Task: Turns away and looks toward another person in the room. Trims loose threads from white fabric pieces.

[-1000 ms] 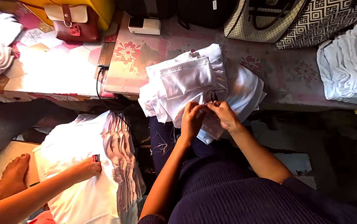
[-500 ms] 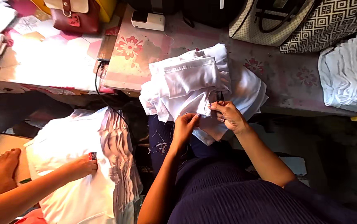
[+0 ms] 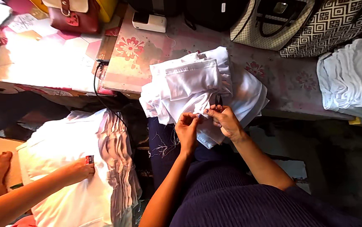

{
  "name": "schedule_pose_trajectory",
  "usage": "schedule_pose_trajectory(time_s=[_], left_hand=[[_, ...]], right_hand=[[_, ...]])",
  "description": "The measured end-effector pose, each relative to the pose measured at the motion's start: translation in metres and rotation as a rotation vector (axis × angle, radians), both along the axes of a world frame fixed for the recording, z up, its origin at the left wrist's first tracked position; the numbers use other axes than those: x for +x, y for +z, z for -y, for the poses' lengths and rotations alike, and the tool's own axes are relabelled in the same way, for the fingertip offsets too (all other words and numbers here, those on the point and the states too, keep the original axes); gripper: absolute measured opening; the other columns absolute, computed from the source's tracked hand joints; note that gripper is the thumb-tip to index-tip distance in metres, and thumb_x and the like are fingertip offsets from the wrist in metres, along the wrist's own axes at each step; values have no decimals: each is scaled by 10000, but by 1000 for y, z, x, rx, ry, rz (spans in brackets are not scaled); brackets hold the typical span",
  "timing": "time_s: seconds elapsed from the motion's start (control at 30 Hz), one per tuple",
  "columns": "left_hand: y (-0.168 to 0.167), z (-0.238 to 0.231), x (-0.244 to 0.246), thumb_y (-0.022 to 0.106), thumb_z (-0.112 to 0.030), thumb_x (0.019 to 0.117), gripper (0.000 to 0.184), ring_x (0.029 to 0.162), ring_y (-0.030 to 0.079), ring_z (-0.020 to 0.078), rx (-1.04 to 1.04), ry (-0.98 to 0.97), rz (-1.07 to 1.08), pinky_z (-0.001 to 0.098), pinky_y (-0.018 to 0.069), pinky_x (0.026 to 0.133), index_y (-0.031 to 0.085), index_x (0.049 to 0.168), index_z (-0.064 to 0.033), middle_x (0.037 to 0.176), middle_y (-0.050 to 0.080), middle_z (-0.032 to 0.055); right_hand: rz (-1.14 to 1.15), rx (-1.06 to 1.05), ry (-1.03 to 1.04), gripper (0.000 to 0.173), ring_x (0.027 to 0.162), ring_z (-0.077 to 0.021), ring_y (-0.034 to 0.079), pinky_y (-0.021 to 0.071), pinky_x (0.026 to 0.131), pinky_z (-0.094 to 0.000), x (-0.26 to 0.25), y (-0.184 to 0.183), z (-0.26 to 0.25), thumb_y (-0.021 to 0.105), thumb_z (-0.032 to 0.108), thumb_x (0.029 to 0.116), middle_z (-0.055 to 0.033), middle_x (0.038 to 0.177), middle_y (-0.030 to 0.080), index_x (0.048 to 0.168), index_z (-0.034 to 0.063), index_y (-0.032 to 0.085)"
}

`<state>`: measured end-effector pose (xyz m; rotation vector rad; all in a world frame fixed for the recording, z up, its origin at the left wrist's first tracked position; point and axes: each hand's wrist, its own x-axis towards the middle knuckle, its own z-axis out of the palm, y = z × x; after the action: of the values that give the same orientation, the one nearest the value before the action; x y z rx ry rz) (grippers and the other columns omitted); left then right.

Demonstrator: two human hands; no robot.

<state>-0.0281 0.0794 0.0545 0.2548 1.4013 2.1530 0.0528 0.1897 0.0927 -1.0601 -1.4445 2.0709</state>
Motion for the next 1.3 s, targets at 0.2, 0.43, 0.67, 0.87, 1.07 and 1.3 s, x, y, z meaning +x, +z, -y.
schedule_pose_trajectory(time_s=[0.2, 0.43, 0.67, 0.87, 1.07, 1.3], left_hand=[[-5, 2, -4, 727, 6, 902, 223, 809, 721, 113, -159, -32, -447, 283, 629, 764, 706, 1117, 61, 977, 729, 100], [-8, 7, -13, 679, 23, 928, 98, 787, 748, 120, -182, -146, -378, 302, 641, 784, 727, 1010, 48, 885, 762, 79], [-4, 2, -17, 724, -28, 916, 84, 759, 707, 42, -302, -175, -394, 235, 597, 754, 744, 990, 6, 858, 752, 40], [-2, 8, -25, 574, 21, 989, 74, 832, 699, 117, -114, -326, 47, 331, 593, 863, 642, 970, 1, 856, 703, 30], [8, 18, -26, 489, 31, 993, 181, 908, 706, 157, 15, -395, 178, 371, 579, 937, 639, 913, -32, 914, 705, 43], [-8, 54, -32, 591, -97, 974, 115, 1055, 665, 116, 126, -656, -123, 336, 577, 925, 681, 903, -100, 1120, 682, -5]], right_hand=[[96, 156, 54, 106, 483, 4, 407, 353, 465, -160, 5, -2, -1, 697, 17, 940, 50, 636, 552, 858, 61, 644], [235, 599, 144, 90, 699, -30, 531, 460, 635, -208, 12, -10, -7, 721, 82, 928, -21, 903, 626, 876, 29, 671], [261, 814, 181, 111, 768, -54, 581, 501, 703, -214, 10, -12, -2, 709, 98, 940, -61, 940, 645, 899, -3, 725], [208, 269, 281, 409, 492, 15, 359, 330, 480, -163, 25, 11, -12, 325, 310, 1128, 95, 614, 424, 1001, 79, 638], [166, -144, 479, 475, 440, 23, 292, 266, 433, -137, 33, 26, -16, 236, 363, 1135, 117, 569, 351, 909, 124, 579], [185, 126, 138, 216, 475, -4, 351, 330, 461, -170, 21, -7, -13, 510, 278, 1085, 88, 614, 396, 1059, 80, 594]])
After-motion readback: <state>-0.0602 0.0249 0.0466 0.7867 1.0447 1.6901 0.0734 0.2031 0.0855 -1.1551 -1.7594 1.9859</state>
